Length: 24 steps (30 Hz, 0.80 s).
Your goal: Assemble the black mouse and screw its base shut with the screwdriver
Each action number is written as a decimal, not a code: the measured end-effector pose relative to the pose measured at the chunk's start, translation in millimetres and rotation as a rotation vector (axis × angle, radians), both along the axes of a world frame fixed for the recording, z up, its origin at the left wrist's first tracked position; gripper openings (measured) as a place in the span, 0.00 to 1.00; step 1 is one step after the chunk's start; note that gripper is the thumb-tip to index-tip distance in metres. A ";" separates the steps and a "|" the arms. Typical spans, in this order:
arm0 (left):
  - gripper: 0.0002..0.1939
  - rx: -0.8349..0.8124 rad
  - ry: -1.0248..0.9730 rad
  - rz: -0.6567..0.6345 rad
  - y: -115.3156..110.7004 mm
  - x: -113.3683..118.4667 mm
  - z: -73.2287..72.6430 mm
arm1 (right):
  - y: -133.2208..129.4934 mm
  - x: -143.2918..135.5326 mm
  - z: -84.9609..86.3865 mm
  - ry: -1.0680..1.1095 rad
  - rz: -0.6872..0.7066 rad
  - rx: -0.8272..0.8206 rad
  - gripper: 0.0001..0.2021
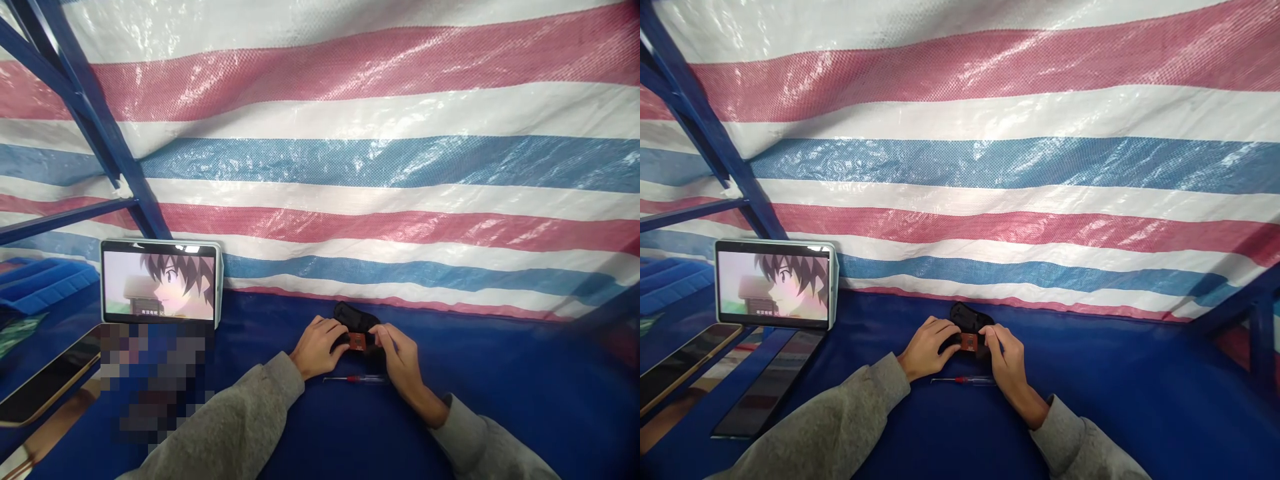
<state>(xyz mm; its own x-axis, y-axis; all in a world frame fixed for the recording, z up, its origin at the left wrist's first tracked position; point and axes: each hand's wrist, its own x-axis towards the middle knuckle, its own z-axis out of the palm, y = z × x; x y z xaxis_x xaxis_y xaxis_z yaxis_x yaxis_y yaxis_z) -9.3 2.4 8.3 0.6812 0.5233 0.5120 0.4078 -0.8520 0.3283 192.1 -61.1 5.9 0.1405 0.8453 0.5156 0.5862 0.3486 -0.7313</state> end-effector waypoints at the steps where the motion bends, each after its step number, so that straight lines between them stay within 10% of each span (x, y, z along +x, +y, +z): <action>1: 0.10 -0.007 0.004 0.000 0.0 0.2 0.5 | 0.1 0.0 0.1 -0.003 -0.001 0.001 0.17; 24: 0.09 -0.077 0.072 0.055 6.5 2.4 -4.7 | 25.8 22.0 -14.8 -0.286 0.061 -0.053 0.13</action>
<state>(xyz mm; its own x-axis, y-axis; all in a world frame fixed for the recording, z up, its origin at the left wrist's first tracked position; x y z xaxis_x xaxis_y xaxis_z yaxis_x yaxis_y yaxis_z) -6.9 8.9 3.6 0.6840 0.5969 0.4194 0.4784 -0.8010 0.3599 214.2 -35.3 -8.9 -0.0558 0.8746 0.4817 0.7504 0.3549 -0.5576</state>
